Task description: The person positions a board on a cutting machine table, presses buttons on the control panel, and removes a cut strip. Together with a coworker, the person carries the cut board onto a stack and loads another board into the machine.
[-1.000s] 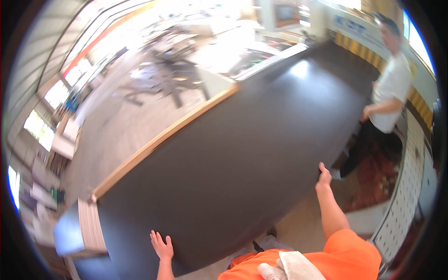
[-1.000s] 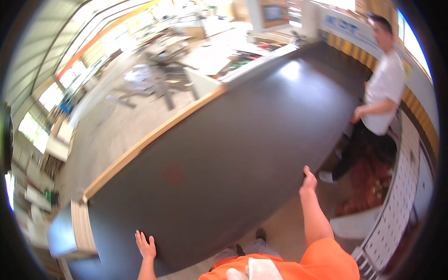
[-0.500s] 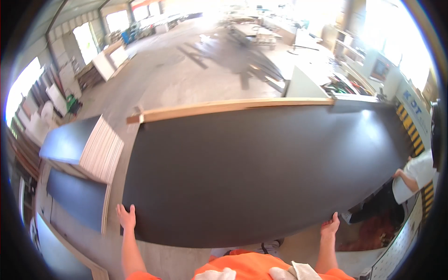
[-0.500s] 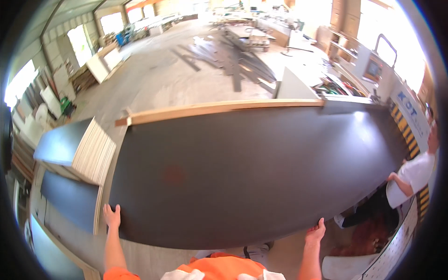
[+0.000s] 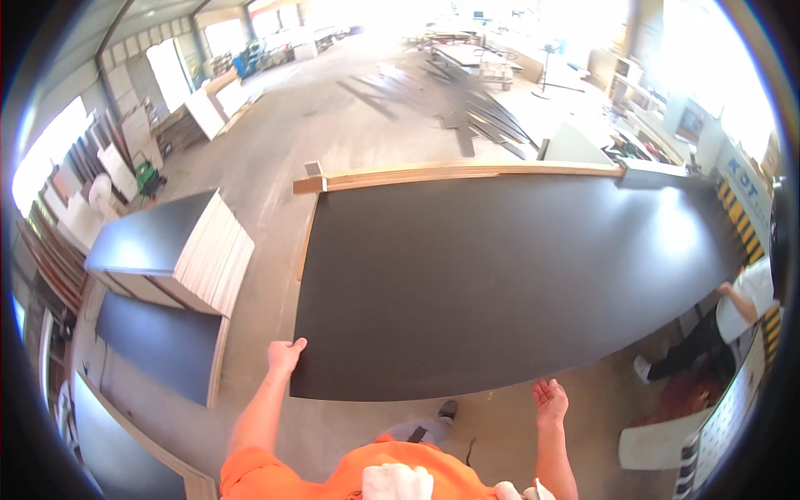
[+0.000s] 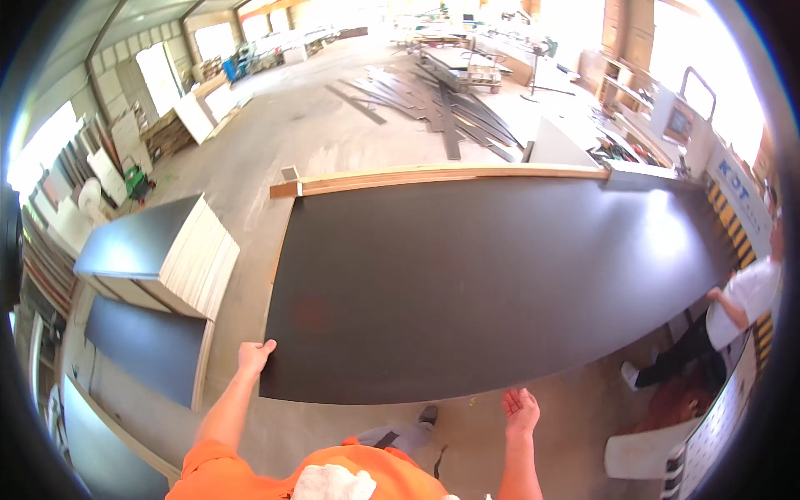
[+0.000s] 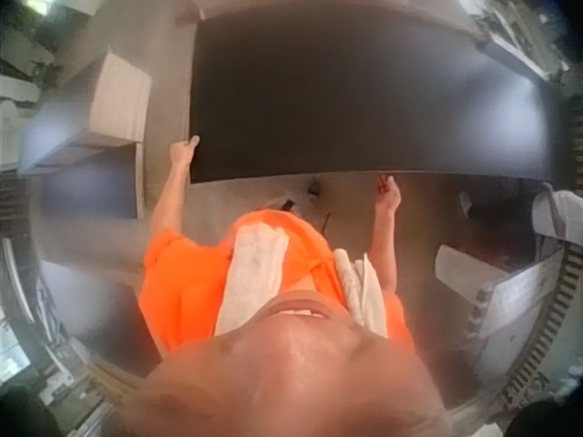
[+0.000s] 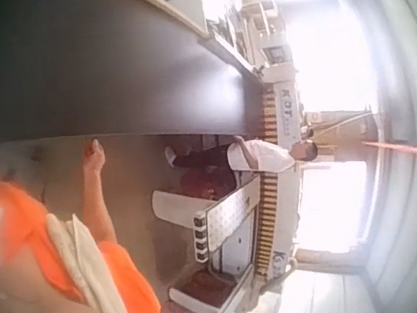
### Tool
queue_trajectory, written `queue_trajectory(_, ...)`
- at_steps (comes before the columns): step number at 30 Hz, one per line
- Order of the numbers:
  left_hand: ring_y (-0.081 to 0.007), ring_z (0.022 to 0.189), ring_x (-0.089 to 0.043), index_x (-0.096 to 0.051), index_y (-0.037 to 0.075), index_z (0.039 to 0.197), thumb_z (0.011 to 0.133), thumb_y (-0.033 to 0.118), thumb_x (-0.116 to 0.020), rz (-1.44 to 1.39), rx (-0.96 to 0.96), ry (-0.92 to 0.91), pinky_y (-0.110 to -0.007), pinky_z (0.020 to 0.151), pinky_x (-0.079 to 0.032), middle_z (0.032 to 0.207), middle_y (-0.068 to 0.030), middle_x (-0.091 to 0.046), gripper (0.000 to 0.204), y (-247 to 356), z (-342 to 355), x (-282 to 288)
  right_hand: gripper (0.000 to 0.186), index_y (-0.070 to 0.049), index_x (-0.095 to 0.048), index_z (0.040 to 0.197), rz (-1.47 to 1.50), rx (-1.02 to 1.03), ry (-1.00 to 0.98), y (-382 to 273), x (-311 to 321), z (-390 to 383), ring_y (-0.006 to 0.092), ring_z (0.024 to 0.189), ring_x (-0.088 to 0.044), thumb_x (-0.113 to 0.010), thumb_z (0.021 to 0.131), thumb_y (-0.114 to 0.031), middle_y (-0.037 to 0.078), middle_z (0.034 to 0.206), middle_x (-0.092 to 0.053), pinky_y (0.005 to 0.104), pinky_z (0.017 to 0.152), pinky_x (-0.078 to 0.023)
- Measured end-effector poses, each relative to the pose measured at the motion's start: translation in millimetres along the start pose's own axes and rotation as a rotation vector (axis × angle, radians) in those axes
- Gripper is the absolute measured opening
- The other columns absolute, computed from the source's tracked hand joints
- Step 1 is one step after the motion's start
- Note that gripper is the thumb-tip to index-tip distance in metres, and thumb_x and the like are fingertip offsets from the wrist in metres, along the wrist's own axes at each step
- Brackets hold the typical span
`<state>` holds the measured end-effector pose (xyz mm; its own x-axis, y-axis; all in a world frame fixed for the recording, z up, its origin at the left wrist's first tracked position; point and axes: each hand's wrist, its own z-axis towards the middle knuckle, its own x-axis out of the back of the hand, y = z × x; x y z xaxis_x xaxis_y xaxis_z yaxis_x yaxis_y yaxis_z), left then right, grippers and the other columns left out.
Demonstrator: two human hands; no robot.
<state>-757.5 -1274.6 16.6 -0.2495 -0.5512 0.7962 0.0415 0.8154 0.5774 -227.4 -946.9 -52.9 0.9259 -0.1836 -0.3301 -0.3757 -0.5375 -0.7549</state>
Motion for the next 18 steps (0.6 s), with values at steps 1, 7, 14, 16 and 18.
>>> queue_trajectory(1, -0.0248, 0.068, -0.067, -0.073, -0.006, 0.080, 0.080, 0.036, -0.079, -0.080, -0.024, -0.052, -0.038, 0.069, -0.051, 0.073, -0.0179, -0.070, 0.043, 10.3, -4.9, 1.5, 0.029, -0.006, -0.057, 0.107, -0.050, 0.025, -0.041, 15.3, 5.0, -13.6, 0.0235, 0.085, -0.065, -0.063, 0.092, -0.030, 0.008, 0.097, -0.065, 0.0354, 0.074, -0.053)
queue_trajectory(7, -0.0190, 0.055, -0.063, -0.067, -0.004, 0.066, 0.082, 0.040, -0.077, 0.149, -0.084, -0.287, -0.035, 0.060, -0.051, 0.065, -0.0122, -0.067, 0.049, 27.1, 10.3, 32.6, 0.023, -0.003, -0.057, 0.109, 0.116, -0.242, 0.115, 194.6, 68.7, -129.8, 0.0288, 0.081, -0.068, -0.057, 0.093, -0.020, 0.015, 0.094, -0.068, 0.0389, 0.069, -0.056)
queue_trajectory(14, -0.0169, 0.055, -0.066, -0.069, -0.006, 0.068, 0.088, 0.042, -0.070, 0.181, -0.182, -0.641, -0.031, 0.058, -0.054, 0.066, -0.0115, -0.069, 0.052, 29.8, 46.2, 43.2, 0.038, 0.004, -0.052, 0.123, -0.013, -0.347, 0.104, 259.8, -15.5, -268.2, 0.0303, 0.090, -0.069, -0.058, 0.095, -0.021, 0.020, 0.109, -0.066, 0.0397, 0.076, -0.057)
queue_trajectory(16, -0.0171, 0.056, -0.067, -0.069, -0.005, 0.065, 0.091, 0.043, -0.065, 0.294, -0.296, -0.745, -0.030, 0.058, -0.054, 0.062, -0.0111, -0.068, 0.055, 21.1, 63.8, 42.1, 0.039, 0.003, -0.052, 0.121, -0.141, -0.290, -0.144, 267.6, -60.0, -272.4, 0.0308, 0.099, -0.067, -0.061, 0.095, -0.024, 0.021, 0.112, -0.065, 0.0409, 0.087, -0.055)
queue_trajectory(18, -0.0167, 0.055, -0.066, -0.070, -0.004, 0.063, 0.092, 0.045, -0.061, 0.224, -0.428, -0.813, -0.030, 0.060, -0.054, 0.060, -0.0107, -0.068, 0.057, 4.5, 79.1, 40.5, 0.054, 0.004, -0.048, 0.130, -0.144, -0.279, -0.280, 266.1, -113.8, -283.7, 0.0283, 0.105, -0.065, -0.064, 0.095, -0.033, 0.021, 0.119, -0.063, 0.0390, 0.092, -0.052)
